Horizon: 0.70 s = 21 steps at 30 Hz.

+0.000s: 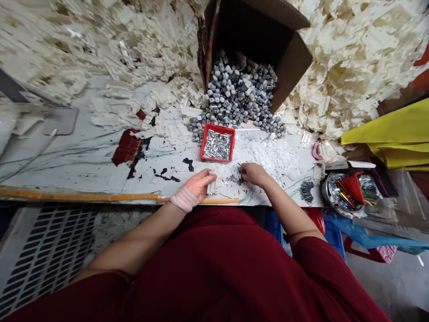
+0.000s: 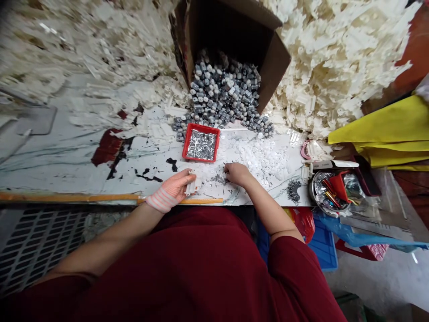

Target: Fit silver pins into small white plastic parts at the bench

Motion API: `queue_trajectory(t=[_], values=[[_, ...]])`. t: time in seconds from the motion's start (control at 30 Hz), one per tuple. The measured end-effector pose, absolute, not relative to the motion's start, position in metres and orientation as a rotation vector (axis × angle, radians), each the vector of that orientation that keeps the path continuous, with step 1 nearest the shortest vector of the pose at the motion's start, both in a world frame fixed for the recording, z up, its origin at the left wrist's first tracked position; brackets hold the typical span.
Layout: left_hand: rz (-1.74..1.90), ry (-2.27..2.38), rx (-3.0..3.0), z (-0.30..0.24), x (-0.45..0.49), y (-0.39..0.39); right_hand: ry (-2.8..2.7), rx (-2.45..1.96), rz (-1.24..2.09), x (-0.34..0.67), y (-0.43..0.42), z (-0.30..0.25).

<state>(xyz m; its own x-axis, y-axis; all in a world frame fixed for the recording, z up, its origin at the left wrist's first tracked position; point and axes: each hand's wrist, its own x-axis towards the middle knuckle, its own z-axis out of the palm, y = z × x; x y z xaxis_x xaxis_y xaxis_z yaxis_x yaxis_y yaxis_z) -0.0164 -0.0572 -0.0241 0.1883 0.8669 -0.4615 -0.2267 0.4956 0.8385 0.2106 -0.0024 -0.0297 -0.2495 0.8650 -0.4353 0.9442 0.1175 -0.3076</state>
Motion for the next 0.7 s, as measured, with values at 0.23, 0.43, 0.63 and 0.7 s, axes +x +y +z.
queue_trajectory(t=[0.23, 0.43, 0.63, 0.7], values=[[0.861, 1.058, 0.788, -0.032, 0.005, -0.054, 2.388, 2.159, -1.908, 0.203, -0.023, -0.014], [0.875, 1.141, 0.881, -0.037, 0.006, -0.054, 2.588, 2.083, -1.847, 0.173, -0.031, -0.018], [0.868, 1.15, 0.846, -0.032, 0.004, -0.056, 2.86, 1.997, -1.247, 0.167, -0.034, -0.015], [0.856, 1.169, 0.858, -0.03, 0.004, -0.056, 2.876, 1.96, -1.092, 0.165, -0.035, -0.016]])
